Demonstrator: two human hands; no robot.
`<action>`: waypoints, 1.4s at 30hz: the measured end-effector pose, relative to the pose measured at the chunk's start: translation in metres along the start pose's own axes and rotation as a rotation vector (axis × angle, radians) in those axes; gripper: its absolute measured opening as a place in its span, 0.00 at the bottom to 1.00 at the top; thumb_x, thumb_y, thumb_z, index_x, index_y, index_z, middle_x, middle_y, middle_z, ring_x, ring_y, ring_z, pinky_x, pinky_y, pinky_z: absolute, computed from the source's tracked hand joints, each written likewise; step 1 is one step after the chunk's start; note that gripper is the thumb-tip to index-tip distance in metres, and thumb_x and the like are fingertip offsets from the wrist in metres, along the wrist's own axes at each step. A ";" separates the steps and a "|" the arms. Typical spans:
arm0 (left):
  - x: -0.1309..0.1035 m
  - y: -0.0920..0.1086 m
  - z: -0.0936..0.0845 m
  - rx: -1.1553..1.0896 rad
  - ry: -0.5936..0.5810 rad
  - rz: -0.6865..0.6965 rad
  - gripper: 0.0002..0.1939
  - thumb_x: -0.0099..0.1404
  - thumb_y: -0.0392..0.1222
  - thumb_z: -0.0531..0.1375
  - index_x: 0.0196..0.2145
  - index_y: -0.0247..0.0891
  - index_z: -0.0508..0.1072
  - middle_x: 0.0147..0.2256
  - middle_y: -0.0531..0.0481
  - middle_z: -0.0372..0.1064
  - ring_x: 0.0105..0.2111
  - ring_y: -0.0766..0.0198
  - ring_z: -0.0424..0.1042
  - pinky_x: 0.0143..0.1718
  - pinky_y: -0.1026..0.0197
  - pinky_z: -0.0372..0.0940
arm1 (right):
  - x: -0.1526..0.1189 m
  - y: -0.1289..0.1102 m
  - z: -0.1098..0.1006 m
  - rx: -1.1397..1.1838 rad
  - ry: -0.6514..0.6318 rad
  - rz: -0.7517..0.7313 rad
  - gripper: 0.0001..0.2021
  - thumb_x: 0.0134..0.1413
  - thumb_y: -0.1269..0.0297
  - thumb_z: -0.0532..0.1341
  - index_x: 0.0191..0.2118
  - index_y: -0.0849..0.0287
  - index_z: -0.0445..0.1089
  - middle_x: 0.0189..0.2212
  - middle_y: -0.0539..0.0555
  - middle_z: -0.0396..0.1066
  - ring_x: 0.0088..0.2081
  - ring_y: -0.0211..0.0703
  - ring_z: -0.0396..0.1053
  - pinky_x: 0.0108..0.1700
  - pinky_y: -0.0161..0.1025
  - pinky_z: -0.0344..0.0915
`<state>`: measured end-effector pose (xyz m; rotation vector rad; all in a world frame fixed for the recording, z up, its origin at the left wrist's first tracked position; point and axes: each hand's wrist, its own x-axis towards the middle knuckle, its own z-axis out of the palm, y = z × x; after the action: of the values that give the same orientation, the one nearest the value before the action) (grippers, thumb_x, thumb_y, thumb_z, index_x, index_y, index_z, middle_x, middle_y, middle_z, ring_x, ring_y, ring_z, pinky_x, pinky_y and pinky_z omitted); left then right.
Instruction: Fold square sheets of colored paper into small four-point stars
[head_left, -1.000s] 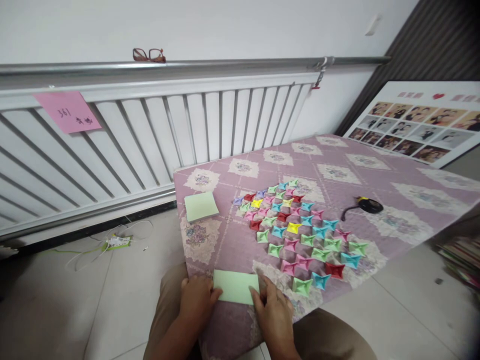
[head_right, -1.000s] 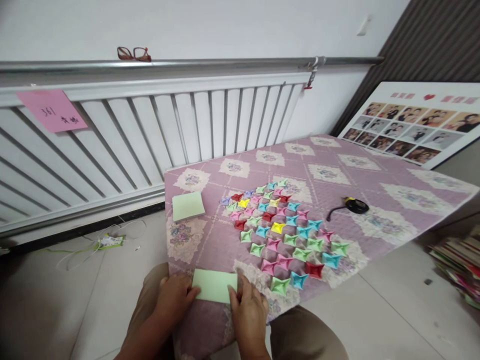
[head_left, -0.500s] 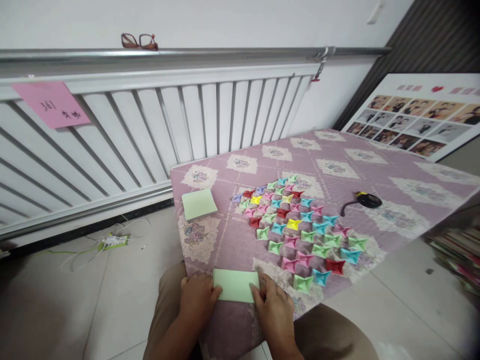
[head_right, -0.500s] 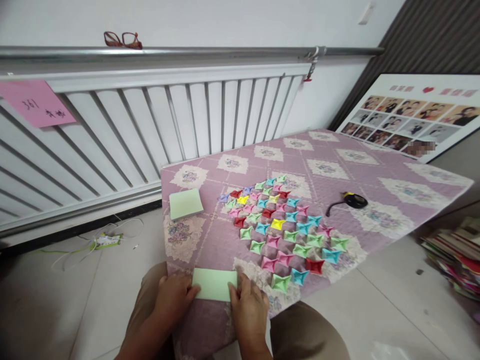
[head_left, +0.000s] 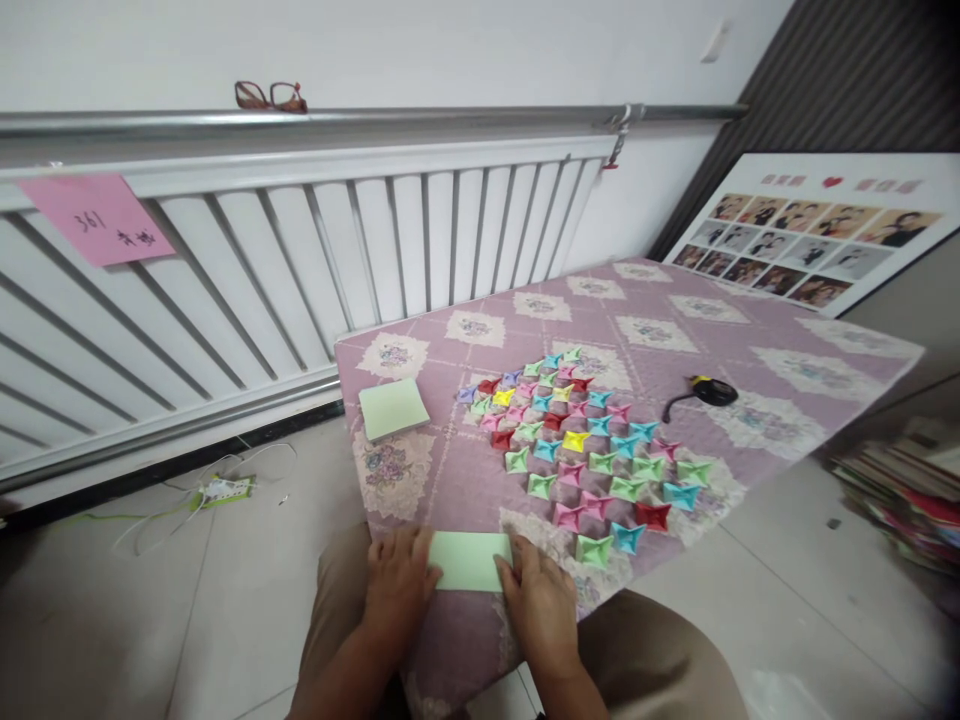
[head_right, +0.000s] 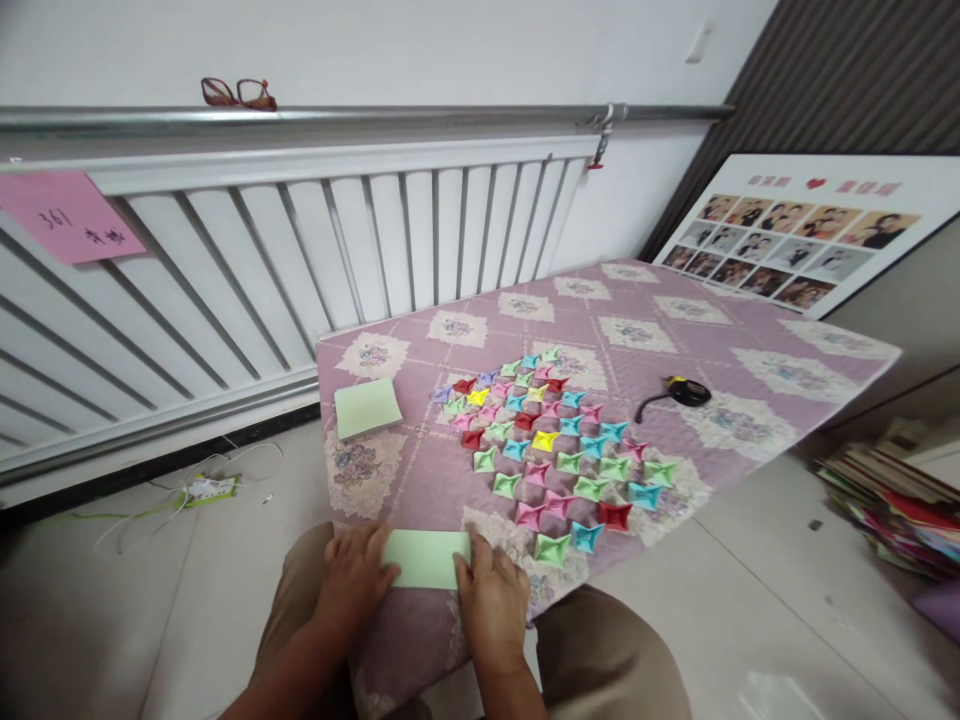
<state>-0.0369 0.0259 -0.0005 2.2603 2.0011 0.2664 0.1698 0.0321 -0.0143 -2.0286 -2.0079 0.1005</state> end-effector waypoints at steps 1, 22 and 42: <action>0.000 -0.002 0.003 0.021 0.036 0.126 0.18 0.67 0.41 0.54 0.55 0.47 0.65 0.53 0.43 0.63 0.50 0.50 0.62 0.49 0.47 0.51 | 0.000 0.000 0.000 0.002 -0.006 0.002 0.16 0.58 0.61 0.57 0.51 0.60 0.65 0.34 0.57 0.74 0.39 0.51 0.70 0.42 0.44 0.58; 0.006 -0.012 0.005 0.107 0.031 0.785 0.12 0.69 0.47 0.53 0.50 0.53 0.68 0.55 0.51 0.62 0.49 0.58 0.60 0.50 0.54 0.54 | -0.043 -0.024 0.013 0.191 0.097 -0.367 0.16 0.53 0.73 0.59 0.47 0.52 0.68 0.42 0.52 0.71 0.43 0.45 0.67 0.46 0.41 0.60; -0.038 -0.058 0.004 0.084 -0.069 0.544 0.27 0.62 0.27 0.53 0.56 0.49 0.63 0.58 0.52 0.60 0.58 0.58 0.58 0.55 0.53 0.59 | -0.057 0.042 0.001 0.075 0.110 -0.388 0.17 0.54 0.69 0.59 0.50 0.57 0.67 0.48 0.56 0.70 0.50 0.49 0.66 0.52 0.47 0.59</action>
<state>-0.0973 -0.0042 -0.0180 2.7851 1.3518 0.1448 0.2086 -0.0232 -0.0343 -1.5317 -2.2455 -0.0168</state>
